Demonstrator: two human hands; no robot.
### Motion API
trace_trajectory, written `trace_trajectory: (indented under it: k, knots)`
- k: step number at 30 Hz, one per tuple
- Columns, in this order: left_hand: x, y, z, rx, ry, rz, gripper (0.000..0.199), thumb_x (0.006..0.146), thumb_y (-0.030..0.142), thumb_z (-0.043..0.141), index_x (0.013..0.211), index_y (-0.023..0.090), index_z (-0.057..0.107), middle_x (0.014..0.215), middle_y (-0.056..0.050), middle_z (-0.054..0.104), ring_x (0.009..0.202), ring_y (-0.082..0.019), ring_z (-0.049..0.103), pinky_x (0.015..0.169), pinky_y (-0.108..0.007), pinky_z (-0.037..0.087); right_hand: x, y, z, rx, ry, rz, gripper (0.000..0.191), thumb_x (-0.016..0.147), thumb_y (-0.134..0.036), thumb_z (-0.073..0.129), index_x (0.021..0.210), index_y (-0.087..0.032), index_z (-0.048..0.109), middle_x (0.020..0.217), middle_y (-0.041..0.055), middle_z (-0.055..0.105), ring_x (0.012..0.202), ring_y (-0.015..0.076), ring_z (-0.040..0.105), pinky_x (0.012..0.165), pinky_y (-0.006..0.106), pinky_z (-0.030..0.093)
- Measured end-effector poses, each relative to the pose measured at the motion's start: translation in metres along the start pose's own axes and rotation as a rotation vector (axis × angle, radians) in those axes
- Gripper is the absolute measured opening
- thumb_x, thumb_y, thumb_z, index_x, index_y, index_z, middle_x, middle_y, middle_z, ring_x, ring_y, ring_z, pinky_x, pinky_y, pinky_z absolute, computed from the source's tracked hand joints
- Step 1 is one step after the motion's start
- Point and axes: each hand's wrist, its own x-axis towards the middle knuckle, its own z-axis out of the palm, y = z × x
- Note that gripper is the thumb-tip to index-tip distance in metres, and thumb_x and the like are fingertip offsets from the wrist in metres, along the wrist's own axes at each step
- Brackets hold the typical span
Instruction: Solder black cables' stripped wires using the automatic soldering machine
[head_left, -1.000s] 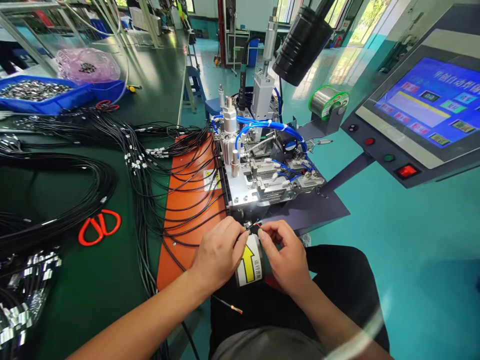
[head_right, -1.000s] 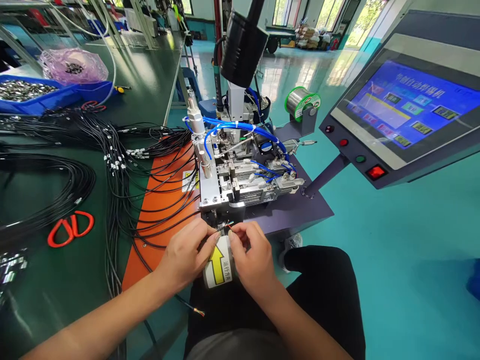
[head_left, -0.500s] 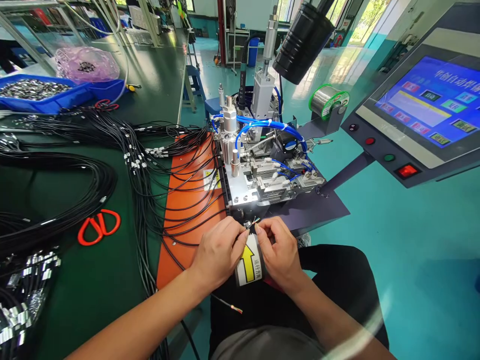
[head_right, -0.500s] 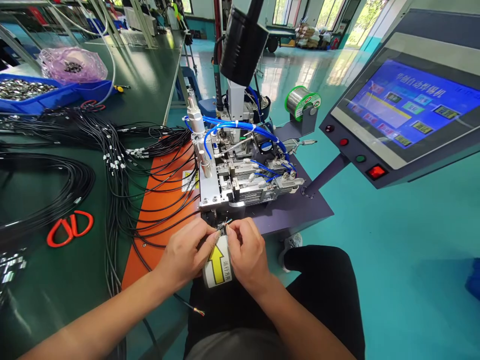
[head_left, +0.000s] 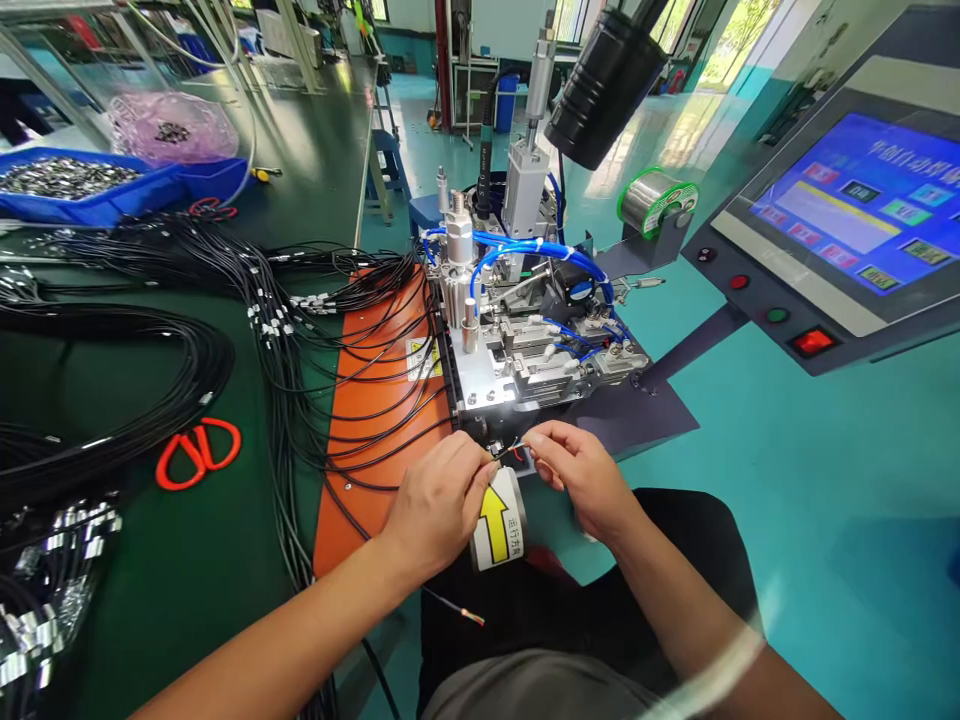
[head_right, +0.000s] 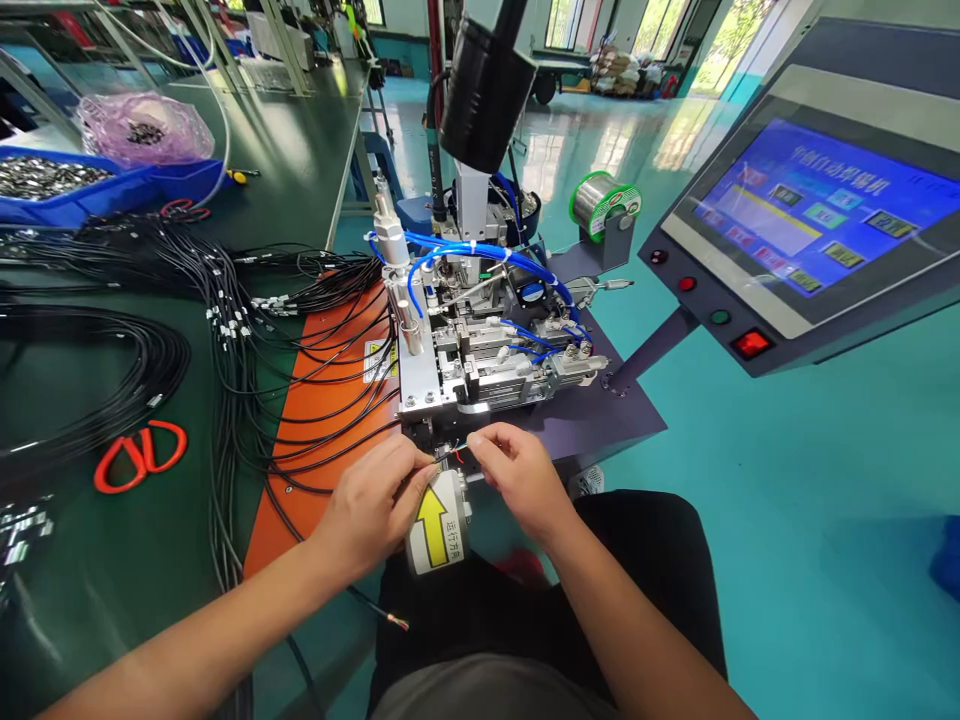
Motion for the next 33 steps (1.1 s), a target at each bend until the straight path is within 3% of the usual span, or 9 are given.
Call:
trace_trajectory:
  k: [8, 19, 26, 33]
  knots:
    - [-0.001, 0.0, 0.0, 0.01, -0.021, -0.014, 0.018, 0.097, 0.026, 0.045, 0.082, 0.02, 0.053, 0.08, -0.002, 0.054, 0.074, -0.016, 0.051, 0.065, -0.029, 0.041, 0.002, -0.005, 0.004, -0.043, -0.054, -0.007, 0.023, 0.086, -0.038, 0.063, 0.077, -0.016, 0.063, 0.059, -0.0042, 0.046, 0.054, 0.0091, 0.036, 0.05, 0.024, 0.026]
    - [0.001, 0.002, -0.003, -0.014, -0.012, -0.017, 0.018, 0.097, 0.025, 0.045, 0.082, 0.02, 0.053, 0.08, -0.003, 0.056, 0.074, -0.016, 0.052, 0.065, -0.029, 0.042, 0.006, -0.005, -0.001, -0.03, -0.187, -0.052, 0.021, 0.084, -0.037, 0.066, 0.083, -0.017, 0.065, 0.07, -0.0023, 0.053, 0.06, 0.0101, 0.041, 0.055, 0.024, 0.033]
    - [0.001, 0.0, -0.002, -0.044, -0.008, -0.028, 0.017, 0.096, 0.025, 0.046, 0.082, 0.019, 0.054, 0.08, -0.003, 0.056, 0.073, -0.016, 0.052, 0.066, -0.029, 0.041, 0.003, 0.002, 0.01, -0.052, -0.032, -0.154, 0.022, 0.084, -0.039, 0.066, 0.082, -0.017, 0.065, 0.073, -0.0006, 0.059, 0.067, 0.0129, 0.05, 0.062, 0.026, 0.04]
    - [0.002, 0.0, -0.003, -0.061, -0.044, -0.01, 0.019, 0.097, 0.024, 0.045, 0.08, 0.019, 0.052, 0.079, -0.003, 0.055, 0.073, -0.016, 0.05, 0.065, -0.029, 0.04, 0.001, 0.01, 0.034, 0.088, 0.098, -0.2, 0.018, 0.082, -0.034, 0.069, 0.077, -0.017, 0.064, 0.074, -0.0004, 0.062, 0.068, 0.0131, 0.054, 0.066, 0.025, 0.044]
